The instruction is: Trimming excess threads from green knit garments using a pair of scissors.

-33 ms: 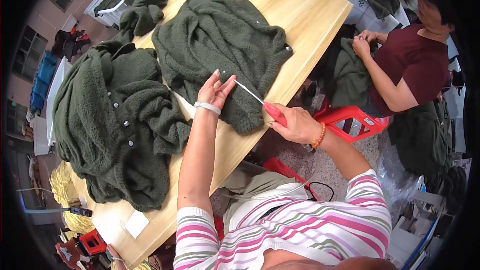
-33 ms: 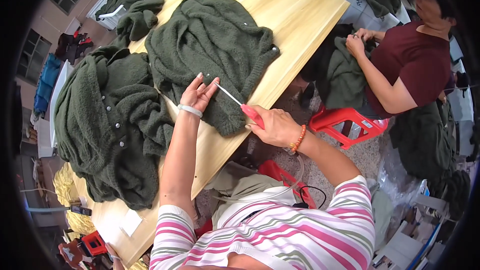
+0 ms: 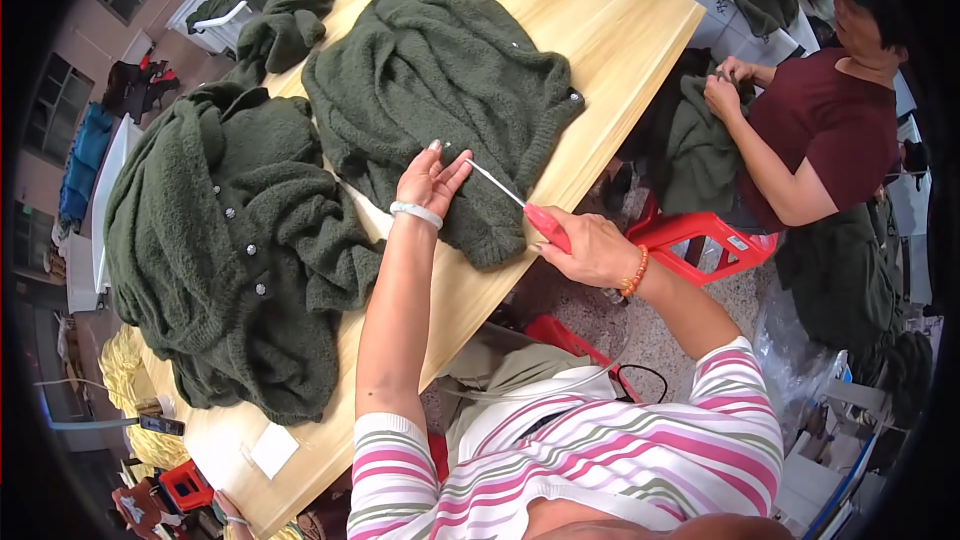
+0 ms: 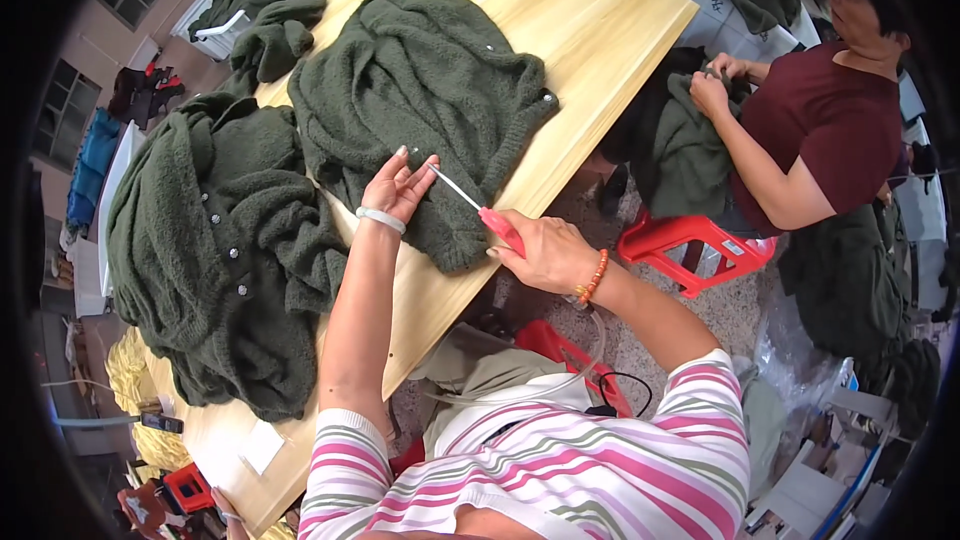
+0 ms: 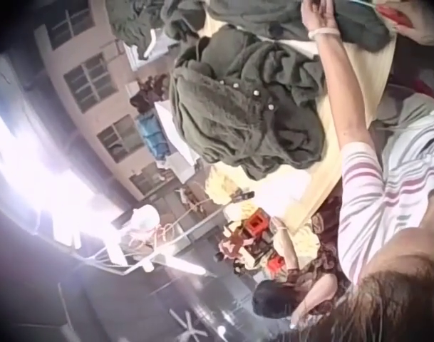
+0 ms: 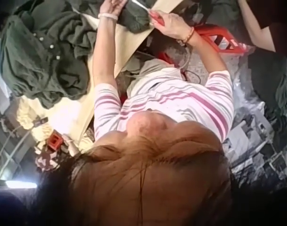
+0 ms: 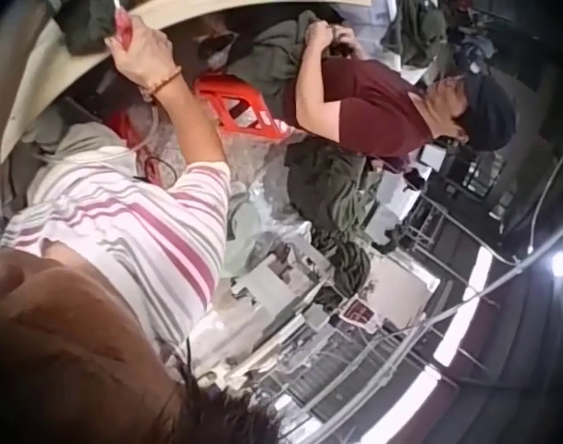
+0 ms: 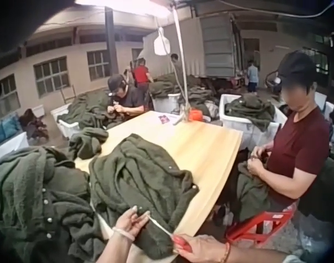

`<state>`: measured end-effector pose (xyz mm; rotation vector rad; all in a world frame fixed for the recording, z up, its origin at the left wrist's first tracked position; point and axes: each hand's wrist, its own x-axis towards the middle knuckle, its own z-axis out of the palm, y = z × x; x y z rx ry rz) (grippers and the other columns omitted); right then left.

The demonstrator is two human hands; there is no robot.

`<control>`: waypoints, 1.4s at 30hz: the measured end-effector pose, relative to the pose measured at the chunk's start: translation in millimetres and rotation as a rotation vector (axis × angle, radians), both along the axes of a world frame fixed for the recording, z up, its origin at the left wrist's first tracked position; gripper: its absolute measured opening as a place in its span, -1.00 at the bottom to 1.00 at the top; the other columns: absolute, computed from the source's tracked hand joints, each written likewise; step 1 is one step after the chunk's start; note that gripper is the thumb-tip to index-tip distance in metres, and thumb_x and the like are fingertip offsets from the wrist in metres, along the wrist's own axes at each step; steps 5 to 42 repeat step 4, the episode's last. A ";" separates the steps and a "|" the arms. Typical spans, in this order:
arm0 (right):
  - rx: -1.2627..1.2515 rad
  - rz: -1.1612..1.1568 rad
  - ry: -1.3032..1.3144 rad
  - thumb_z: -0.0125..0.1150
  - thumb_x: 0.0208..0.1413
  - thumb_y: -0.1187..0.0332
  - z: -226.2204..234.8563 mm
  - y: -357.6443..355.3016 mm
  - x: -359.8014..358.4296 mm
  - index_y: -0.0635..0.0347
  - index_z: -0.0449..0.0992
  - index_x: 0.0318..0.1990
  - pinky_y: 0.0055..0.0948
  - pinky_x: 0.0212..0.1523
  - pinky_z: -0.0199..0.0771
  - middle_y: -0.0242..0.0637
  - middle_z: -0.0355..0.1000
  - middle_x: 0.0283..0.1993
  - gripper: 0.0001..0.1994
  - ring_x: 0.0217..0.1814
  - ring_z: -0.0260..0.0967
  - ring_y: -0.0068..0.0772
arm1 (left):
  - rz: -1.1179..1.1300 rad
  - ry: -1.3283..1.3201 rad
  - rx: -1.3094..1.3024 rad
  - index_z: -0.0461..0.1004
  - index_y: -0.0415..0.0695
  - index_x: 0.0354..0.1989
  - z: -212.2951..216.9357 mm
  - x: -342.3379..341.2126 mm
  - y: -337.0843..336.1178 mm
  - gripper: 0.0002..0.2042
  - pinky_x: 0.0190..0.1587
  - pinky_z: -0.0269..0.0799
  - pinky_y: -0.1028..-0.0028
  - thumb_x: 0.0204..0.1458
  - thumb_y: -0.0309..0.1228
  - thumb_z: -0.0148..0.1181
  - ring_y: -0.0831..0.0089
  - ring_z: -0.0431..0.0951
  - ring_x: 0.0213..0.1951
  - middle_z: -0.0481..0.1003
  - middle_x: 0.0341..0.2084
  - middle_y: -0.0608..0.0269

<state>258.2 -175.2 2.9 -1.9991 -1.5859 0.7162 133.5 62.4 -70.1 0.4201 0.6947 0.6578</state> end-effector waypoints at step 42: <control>-0.100 -0.031 -0.040 0.07 0.08 0.08 -8.5 12.1 2.0 0.16 0.28 0.10 0.04 -0.09 0.38 0.11 0.46 -0.25 -0.51 -0.18 0.40 0.25 | 0.001 0.054 0.027 0.33 -0.25 -0.13 -18.7 5.9 4.7 -0.77 -0.08 0.55 0.15 0.08 -0.47 0.15 -0.03 0.47 -0.03 0.28 -0.07 0.00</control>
